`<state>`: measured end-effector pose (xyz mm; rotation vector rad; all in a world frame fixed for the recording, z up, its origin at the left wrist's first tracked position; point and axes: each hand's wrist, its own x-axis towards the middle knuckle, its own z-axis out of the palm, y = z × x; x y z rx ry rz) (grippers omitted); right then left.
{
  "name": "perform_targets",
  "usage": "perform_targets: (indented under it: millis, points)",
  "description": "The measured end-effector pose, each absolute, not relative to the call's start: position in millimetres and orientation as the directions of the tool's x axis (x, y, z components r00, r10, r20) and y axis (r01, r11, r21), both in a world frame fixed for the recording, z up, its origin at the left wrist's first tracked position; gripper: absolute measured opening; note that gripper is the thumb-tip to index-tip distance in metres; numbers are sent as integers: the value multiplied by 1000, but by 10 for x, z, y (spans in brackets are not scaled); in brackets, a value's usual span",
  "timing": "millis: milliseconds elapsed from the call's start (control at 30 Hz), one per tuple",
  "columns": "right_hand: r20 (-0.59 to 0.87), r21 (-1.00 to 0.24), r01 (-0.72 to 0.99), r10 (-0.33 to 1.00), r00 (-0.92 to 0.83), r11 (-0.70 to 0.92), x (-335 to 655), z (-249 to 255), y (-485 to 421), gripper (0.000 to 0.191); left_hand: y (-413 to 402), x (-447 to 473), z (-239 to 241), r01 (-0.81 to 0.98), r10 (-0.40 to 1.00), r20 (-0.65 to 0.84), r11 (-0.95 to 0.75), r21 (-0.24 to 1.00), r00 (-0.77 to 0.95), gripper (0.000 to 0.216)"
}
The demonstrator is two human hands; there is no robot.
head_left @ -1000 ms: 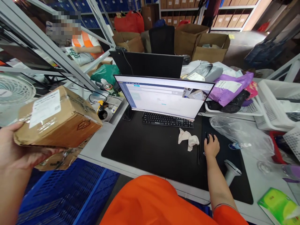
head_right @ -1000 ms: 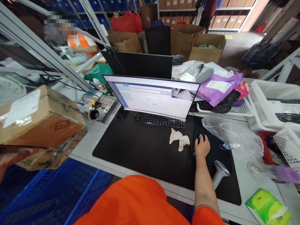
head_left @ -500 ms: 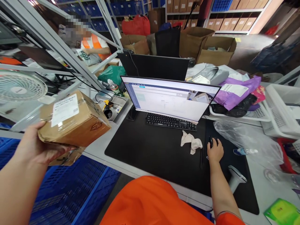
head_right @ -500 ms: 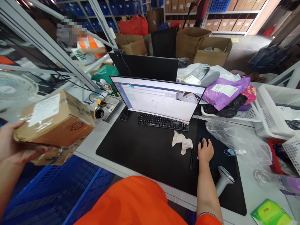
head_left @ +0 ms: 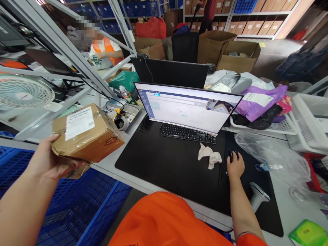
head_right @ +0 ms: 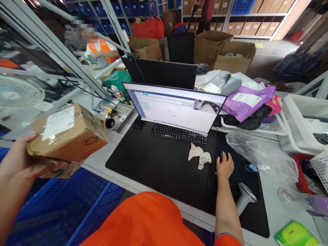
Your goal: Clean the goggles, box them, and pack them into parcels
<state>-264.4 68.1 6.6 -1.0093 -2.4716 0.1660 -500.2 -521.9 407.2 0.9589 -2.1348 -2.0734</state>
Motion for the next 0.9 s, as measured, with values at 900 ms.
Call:
perform_targets:
  millis: [900]
  points:
    - [357,-382,552,670,-651,741,-2667,49,706,57,-5396,-4893,3645,-513,-367,-546,-191,837,-753,28]
